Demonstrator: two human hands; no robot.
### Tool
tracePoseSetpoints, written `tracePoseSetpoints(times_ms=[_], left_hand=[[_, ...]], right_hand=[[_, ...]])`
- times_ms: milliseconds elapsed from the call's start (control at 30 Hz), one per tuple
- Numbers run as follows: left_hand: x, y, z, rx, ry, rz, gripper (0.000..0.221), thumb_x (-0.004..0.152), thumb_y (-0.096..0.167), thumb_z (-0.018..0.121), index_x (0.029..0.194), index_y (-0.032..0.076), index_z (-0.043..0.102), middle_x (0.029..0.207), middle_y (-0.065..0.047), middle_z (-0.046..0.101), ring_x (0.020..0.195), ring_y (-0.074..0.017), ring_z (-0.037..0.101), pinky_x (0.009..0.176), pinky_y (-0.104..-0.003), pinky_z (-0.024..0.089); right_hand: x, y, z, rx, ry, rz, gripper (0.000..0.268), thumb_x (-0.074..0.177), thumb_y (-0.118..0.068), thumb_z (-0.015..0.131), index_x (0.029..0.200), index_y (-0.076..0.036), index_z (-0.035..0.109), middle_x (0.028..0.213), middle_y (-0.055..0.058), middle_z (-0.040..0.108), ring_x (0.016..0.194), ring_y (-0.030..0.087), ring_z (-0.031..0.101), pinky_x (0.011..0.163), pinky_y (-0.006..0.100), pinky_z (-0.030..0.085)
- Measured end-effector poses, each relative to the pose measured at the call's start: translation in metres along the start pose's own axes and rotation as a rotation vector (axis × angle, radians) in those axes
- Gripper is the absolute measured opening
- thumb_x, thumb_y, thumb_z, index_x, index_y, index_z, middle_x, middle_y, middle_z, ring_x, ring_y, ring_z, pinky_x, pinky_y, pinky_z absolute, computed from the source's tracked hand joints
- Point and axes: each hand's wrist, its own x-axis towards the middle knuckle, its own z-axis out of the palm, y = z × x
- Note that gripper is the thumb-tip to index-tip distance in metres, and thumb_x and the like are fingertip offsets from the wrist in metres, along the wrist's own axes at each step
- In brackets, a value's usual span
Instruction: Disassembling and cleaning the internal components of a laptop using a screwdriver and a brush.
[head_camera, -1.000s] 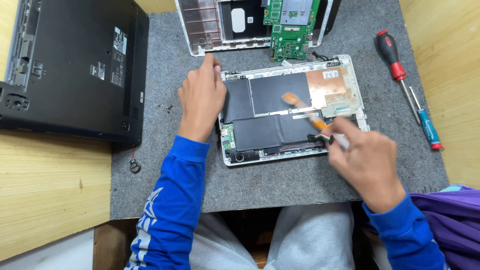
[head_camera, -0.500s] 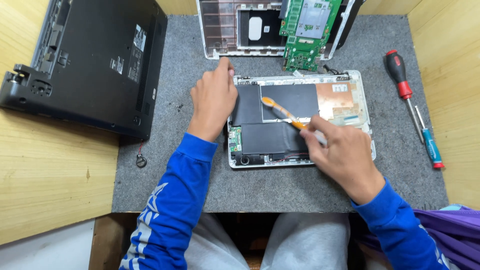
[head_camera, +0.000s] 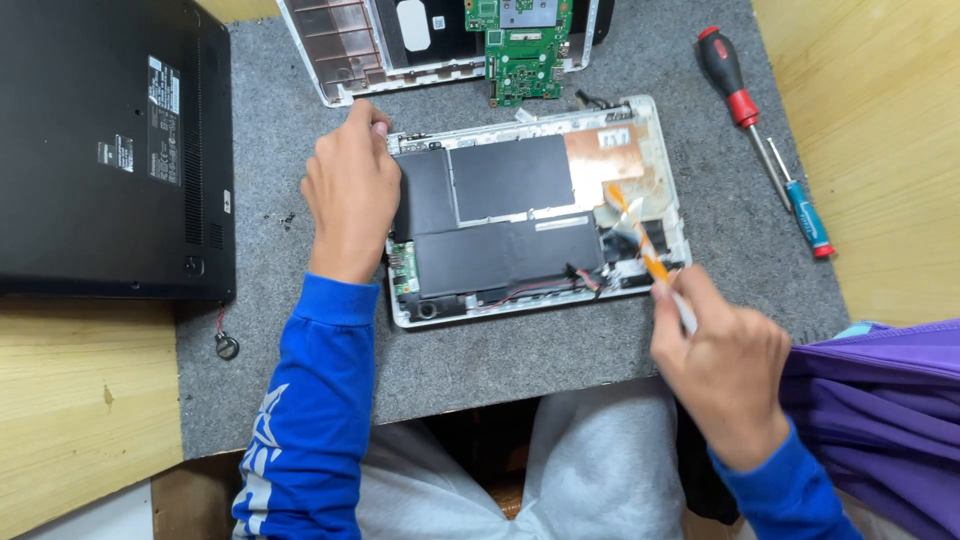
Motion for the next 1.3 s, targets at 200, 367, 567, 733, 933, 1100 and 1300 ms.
tracePoseSetpoints(times_ms=[200,367,567,733,933,1100,1300], left_hand=[[0.002,0.0,0.005,0.048,0.045,0.03,0.012,0.096,0.009,0.041,0.096,0.009,0.053,0.082,-0.018,0.063,0.069,-0.0451,0.056,0.051,-0.054,0.038],[0.005,0.002,0.005,0.038,0.027,-0.001,0.011,0.094,0.01,0.04,0.095,0.01,0.051,0.082,-0.017,0.063,0.071,-0.046,0.056,0.054,-0.054,0.038],[0.003,-0.004,0.006,0.104,0.114,0.029,0.006,0.095,0.013,0.047,0.092,0.009,0.051,0.075,-0.014,0.06,0.063,-0.0402,0.057,0.047,-0.05,0.039],[0.0,-0.01,0.004,0.139,0.222,-0.004,0.021,0.095,0.028,0.054,0.102,0.009,0.049,0.075,-0.016,0.06,0.062,-0.0422,0.058,0.05,-0.052,0.042],[0.004,-0.014,0.01,0.239,0.206,-0.056,0.037,0.091,0.017,0.046,0.123,0.002,0.034,0.08,-0.014,0.051,0.049,-0.0323,0.057,0.043,-0.043,0.043],[0.002,-0.018,0.021,0.423,0.301,-0.027,0.036,0.089,0.023,0.05,0.119,0.005,0.039,0.09,-0.012,0.044,0.045,-0.0215,0.049,0.039,-0.034,0.04],[0.001,-0.016,0.023,0.693,0.402,0.004,0.034,0.08,0.031,0.055,0.107,0.013,0.051,0.091,-0.007,0.049,0.076,-0.0235,0.043,0.061,-0.036,0.037]], right_hand=[[-0.007,0.004,-0.012,-0.005,-0.019,0.169,0.017,0.094,-0.037,0.06,0.091,-0.021,0.058,0.058,0.016,0.059,0.061,0.046,0.06,0.053,0.054,0.042],[-0.022,0.002,-0.01,0.004,0.021,0.19,0.014,0.092,-0.035,0.065,0.086,-0.023,0.061,0.06,0.009,0.06,0.061,0.039,0.06,0.052,0.05,0.041],[0.021,0.017,0.0,0.035,0.165,0.258,0.017,0.1,-0.028,0.072,0.093,-0.015,0.062,0.071,0.015,0.064,0.068,0.05,0.057,0.058,0.055,0.039],[0.086,0.029,0.027,0.025,0.205,0.147,0.015,0.098,-0.022,0.067,0.102,-0.009,0.059,0.077,0.024,0.066,0.067,0.051,0.059,0.05,0.057,0.038],[0.119,-0.005,0.016,-0.066,0.152,-0.062,0.031,0.081,-0.012,0.064,0.11,-0.005,0.053,0.105,0.021,0.052,0.095,0.041,0.048,0.076,0.051,0.035],[0.179,-0.039,0.03,0.478,0.144,-0.334,0.028,0.096,-0.02,0.065,0.112,0.002,0.058,0.105,0.023,0.059,0.083,0.03,0.062,0.068,0.044,0.047],[0.248,-0.054,0.074,0.73,0.262,-0.379,0.013,0.099,-0.014,0.073,0.09,-0.009,0.064,0.08,0.004,0.067,0.071,0.014,0.066,0.06,0.029,0.054]])
